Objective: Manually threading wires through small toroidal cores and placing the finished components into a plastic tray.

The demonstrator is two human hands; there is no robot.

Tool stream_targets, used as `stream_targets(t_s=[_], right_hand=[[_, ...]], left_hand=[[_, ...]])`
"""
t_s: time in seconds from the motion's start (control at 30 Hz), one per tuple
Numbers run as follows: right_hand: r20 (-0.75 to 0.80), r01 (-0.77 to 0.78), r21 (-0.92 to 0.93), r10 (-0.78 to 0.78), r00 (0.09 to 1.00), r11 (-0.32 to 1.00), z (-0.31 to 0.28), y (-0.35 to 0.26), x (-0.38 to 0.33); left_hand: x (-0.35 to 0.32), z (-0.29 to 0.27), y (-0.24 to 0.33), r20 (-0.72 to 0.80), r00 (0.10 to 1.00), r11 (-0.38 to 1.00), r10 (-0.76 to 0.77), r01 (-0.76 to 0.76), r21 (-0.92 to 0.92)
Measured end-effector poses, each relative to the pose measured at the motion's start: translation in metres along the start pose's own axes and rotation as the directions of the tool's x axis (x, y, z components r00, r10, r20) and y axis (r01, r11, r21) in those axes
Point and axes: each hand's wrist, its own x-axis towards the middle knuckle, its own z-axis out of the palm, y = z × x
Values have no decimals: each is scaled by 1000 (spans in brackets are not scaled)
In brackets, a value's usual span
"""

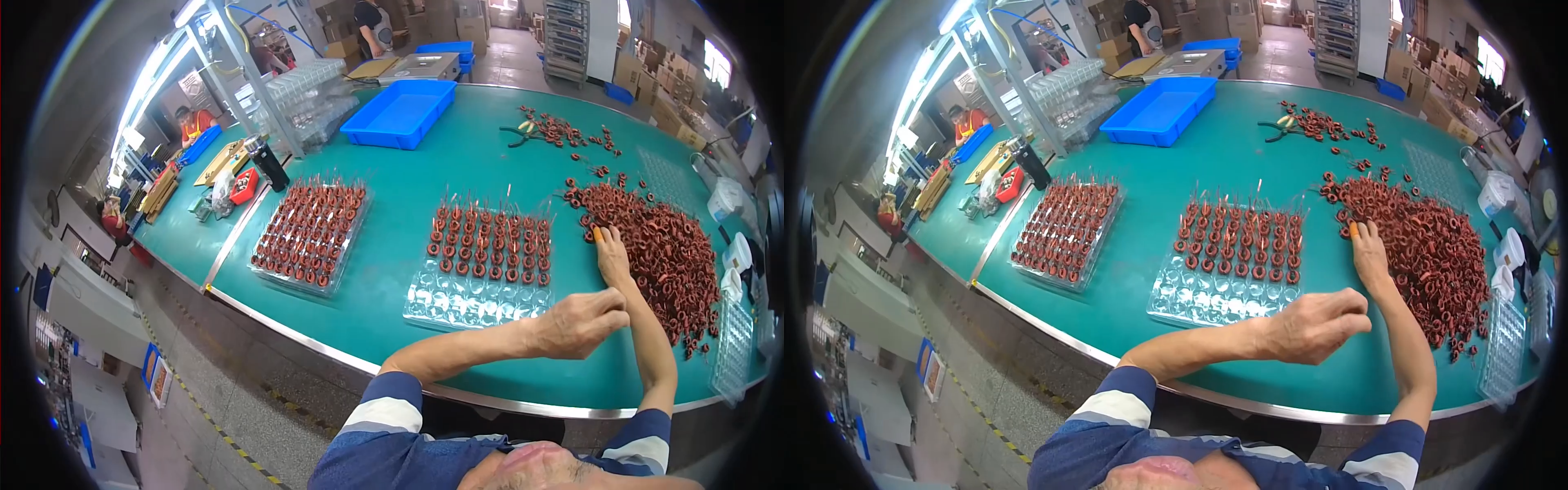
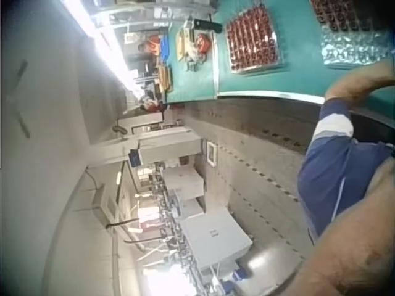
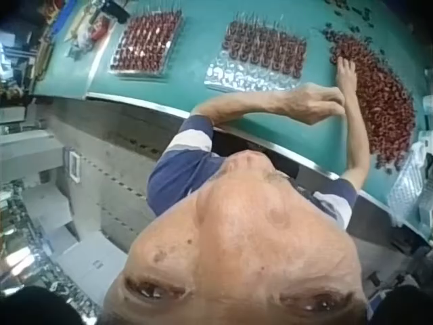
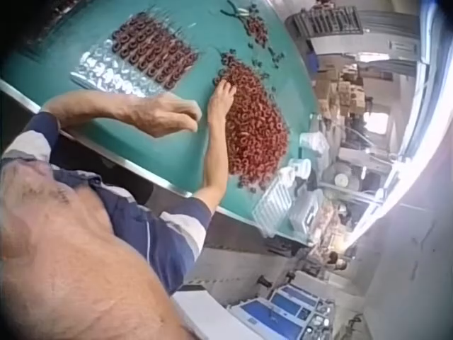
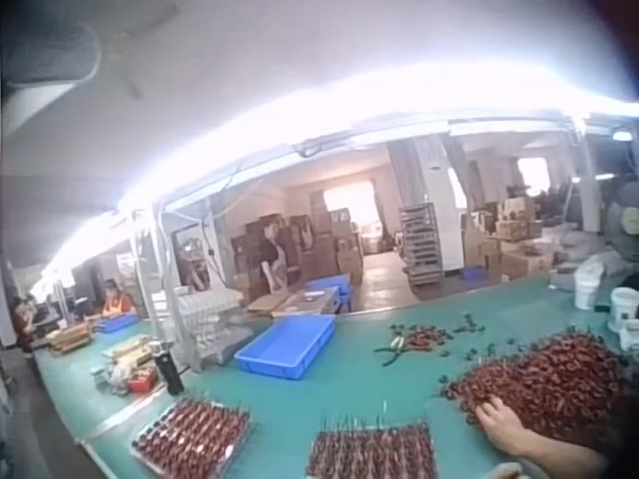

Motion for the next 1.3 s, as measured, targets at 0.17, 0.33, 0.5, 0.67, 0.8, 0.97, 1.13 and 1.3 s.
stream_targets(t_s=[0.17,0.33,0.5,0.67,0.8,0.97,1.13,1.3], right_hand=[[-55,106,133,-100,993,985,-6,-1,-7],[-244,-79,513,233,942,855,-21,2,-2],[43,-391,841,673,738,375,-49,25,-7],[241,-290,957,538,808,8,-88,-14,34],[67,-380,824,592,803,421,-88,13,14],[151,-439,812,589,794,384,-103,-1,-1],[235,-305,913,264,936,271,-154,-79,39],[231,-296,928,274,934,225,-172,-81,29]], left_hand=[[-2,-7,-2,12,998,995,-66,65,74],[2,-24,-9,-85,986,980,-145,155,124],[-1,-27,-60,-75,825,824,-560,546,-149],[-18,-58,-94,10,473,408,-881,772,-487],[-23,-25,-102,72,440,378,-895,834,-403],[-37,-10,-102,130,421,328,-898,836,-440],[-55,-38,-96,117,343,241,-932,829,-505],[-23,-14,-96,255,504,202,-825,684,-701]])
